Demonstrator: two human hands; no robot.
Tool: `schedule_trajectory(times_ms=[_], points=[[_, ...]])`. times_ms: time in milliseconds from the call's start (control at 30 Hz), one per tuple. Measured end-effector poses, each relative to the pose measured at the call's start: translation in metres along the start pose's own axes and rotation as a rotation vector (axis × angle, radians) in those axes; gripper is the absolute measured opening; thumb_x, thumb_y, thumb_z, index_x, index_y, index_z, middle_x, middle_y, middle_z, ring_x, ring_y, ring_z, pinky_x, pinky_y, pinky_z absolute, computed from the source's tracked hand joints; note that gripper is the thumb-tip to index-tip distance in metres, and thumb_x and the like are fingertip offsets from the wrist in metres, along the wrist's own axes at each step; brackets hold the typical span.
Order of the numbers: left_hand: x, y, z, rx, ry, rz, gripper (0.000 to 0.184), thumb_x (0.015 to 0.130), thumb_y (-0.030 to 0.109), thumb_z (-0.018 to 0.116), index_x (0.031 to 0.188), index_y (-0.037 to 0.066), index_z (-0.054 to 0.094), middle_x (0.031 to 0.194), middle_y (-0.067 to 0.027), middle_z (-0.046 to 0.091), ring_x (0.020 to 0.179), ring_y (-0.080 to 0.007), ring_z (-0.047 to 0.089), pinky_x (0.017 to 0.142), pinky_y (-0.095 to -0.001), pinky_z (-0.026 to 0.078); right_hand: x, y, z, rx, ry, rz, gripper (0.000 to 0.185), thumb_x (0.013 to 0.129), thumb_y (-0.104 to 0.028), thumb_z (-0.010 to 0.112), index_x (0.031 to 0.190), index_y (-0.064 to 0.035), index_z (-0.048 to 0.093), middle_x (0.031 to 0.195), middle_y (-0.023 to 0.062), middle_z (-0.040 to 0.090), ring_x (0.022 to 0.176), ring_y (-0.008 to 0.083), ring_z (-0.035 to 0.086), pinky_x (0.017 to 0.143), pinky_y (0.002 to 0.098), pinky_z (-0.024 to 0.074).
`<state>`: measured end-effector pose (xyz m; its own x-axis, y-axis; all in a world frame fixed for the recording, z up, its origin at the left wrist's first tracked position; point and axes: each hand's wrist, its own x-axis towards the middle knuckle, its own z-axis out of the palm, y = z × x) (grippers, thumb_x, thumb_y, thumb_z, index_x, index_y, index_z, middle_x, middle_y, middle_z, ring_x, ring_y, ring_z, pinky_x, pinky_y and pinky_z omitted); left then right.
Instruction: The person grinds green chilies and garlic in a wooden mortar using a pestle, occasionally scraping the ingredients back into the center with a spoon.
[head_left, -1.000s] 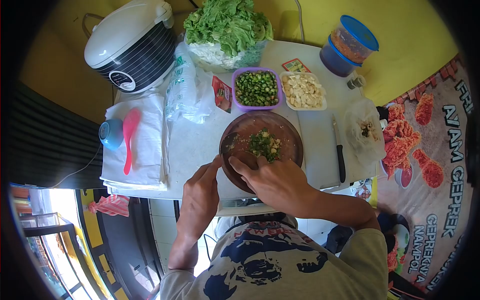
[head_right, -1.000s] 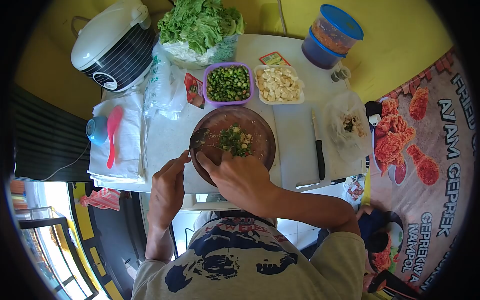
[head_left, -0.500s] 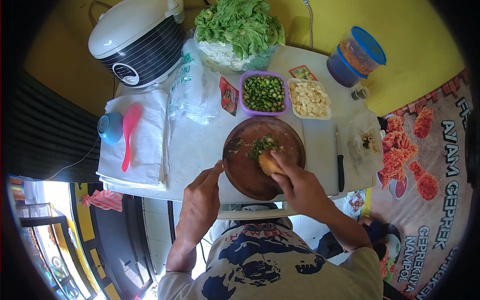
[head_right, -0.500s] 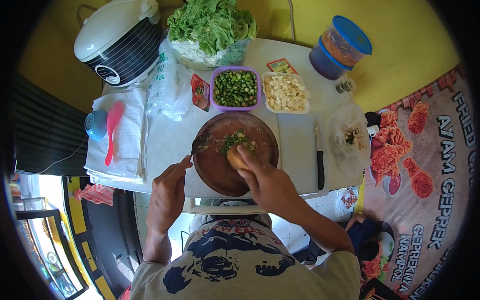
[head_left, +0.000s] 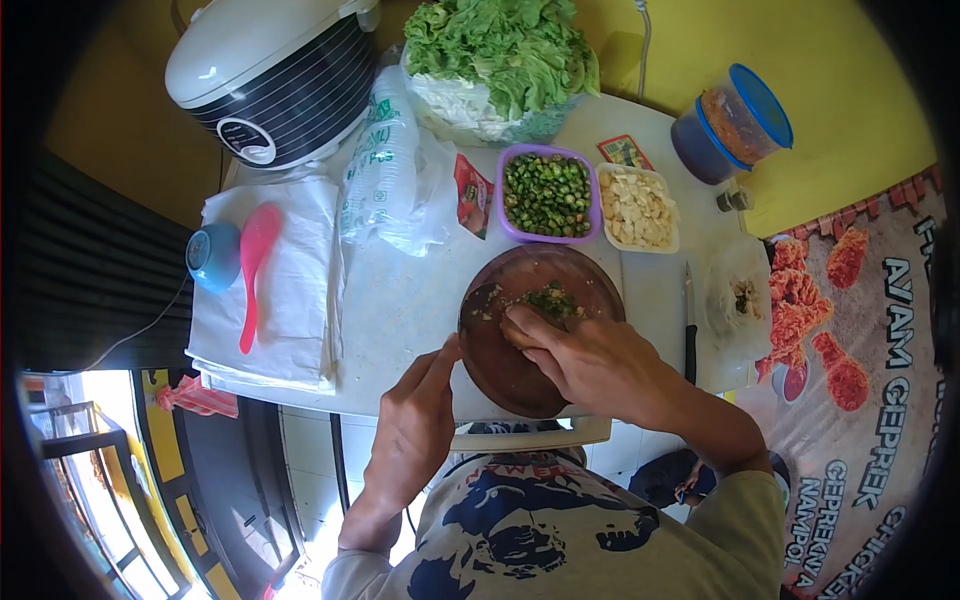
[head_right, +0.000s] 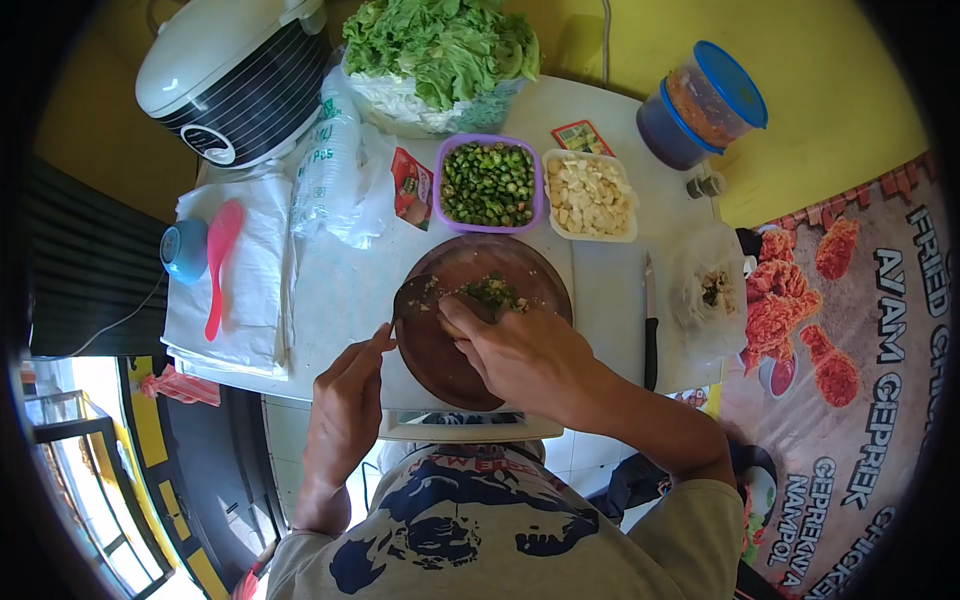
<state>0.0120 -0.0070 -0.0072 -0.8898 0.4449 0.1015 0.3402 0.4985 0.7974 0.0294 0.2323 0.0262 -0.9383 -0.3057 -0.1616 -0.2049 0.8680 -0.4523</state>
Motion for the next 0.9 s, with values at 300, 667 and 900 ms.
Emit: schedule_trajectory(times_ms=[300,667,900], points=[[0.000,0.006,0.001,0.003,-0.023,-0.008,0.045,0.097,-0.015,0.053,0.139,-0.003,0.064,0.115,-0.0235,0.074,0.101,-0.0351,0.076,0.083,-0.0377,0.058,0.002,-0.004,-0.002,0.001,-0.063,0.083,0.048,0.104,-0.026,0.060,0.148,-0.0083,0.051,0.073,0.0249,0.071,0.067,0.0456,0.071,0.067,0.0560,0.0573],[0.010,0.009,0.022,-0.004,0.002,0.140,0.051,0.090,-0.016,0.055,0.140,-0.005,0.060,0.114,-0.0262,0.070,0.100,-0.0453,0.072,0.082,-0.0458,0.060,-0.050,0.061,-0.015,1.030,0.065,0.552,0.054,0.114,-0.041,0.047,0.163,-0.0209,0.039,0.079,0.0026,0.055,0.054,0.0078,0.049,0.045,0.0251,0.0379],[-0.003,0.020,0.023,0.043,-0.136,0.152,0.044,0.096,-0.015,0.053,0.137,-0.004,0.065,0.118,-0.0241,0.073,0.103,-0.0399,0.075,0.086,-0.0417,0.059,-0.042,0.050,0.009,1.171,0.075,0.556,0.055,0.113,-0.043,0.049,0.163,-0.0211,0.040,0.081,0.0019,0.053,0.056,0.0071,0.048,0.043,0.0236,0.0361]])
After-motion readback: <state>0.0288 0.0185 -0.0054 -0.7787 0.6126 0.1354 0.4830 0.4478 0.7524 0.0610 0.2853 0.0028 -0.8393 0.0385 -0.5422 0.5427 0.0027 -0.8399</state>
